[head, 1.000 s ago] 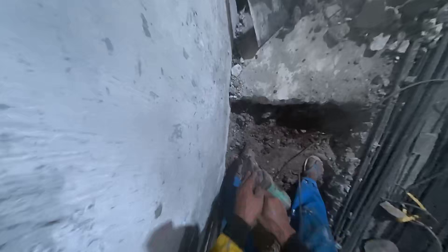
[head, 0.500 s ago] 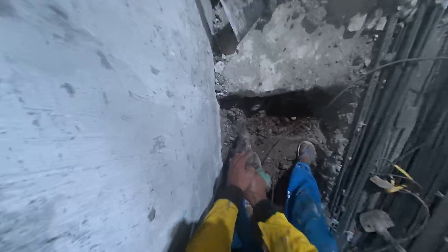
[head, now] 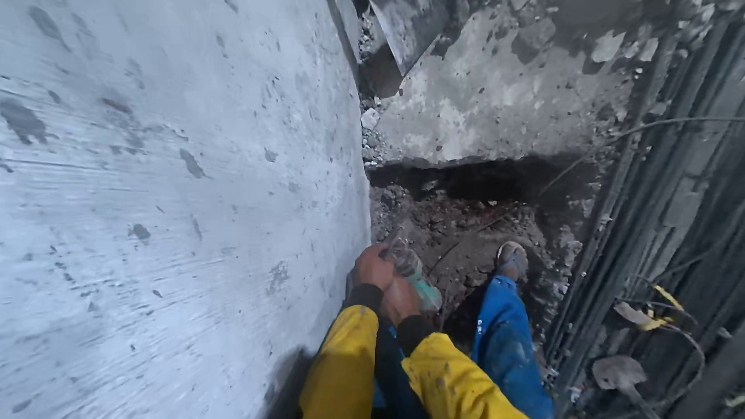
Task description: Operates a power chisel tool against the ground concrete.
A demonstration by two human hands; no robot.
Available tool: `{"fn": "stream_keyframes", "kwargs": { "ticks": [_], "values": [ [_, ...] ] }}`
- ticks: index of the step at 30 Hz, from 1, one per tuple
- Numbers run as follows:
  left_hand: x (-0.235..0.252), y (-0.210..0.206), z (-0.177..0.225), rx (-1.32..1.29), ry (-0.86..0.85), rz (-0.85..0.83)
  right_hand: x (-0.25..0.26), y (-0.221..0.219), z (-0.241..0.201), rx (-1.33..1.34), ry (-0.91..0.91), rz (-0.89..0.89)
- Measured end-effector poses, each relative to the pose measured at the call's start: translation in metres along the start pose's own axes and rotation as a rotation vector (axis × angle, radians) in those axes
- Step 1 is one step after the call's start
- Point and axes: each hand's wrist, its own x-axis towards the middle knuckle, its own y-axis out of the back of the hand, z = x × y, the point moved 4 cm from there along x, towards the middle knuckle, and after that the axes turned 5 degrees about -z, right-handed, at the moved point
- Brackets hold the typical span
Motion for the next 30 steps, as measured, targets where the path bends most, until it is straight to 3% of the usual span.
{"fn": "stream_keyframes", "kwargs": {
  "ticks": [9, 15, 21, 24, 30],
  "values": [
    [0.034, 0.046, 0.03, -0.091, -0.019, 0.037, 0.025, 0.053, -0.043, -0.071, 0.069, -0.009],
    [0.038, 0.037, 0.096, -0.137, -0.152, 0.078, 0.008, 0.12, -0.026, -0.084, 0.034, 0.026],
    [0.023, -0.014, 0.134, -0.353, -0.195, 0.177, 0.022, 0.15, 0.039, -0.259, 0.088, 0.144],
    [0.008, -0.047, 0.128, -0.497, -0.141, 0.255, 0.017, 0.15, 0.064, -0.417, 0.102, 0.146],
    [-0.029, -0.145, 0.101, -0.65, -0.097, 0.367, -0.01, 0.108, 0.144, -0.675, 0.115, 0.016]
  ]
}}
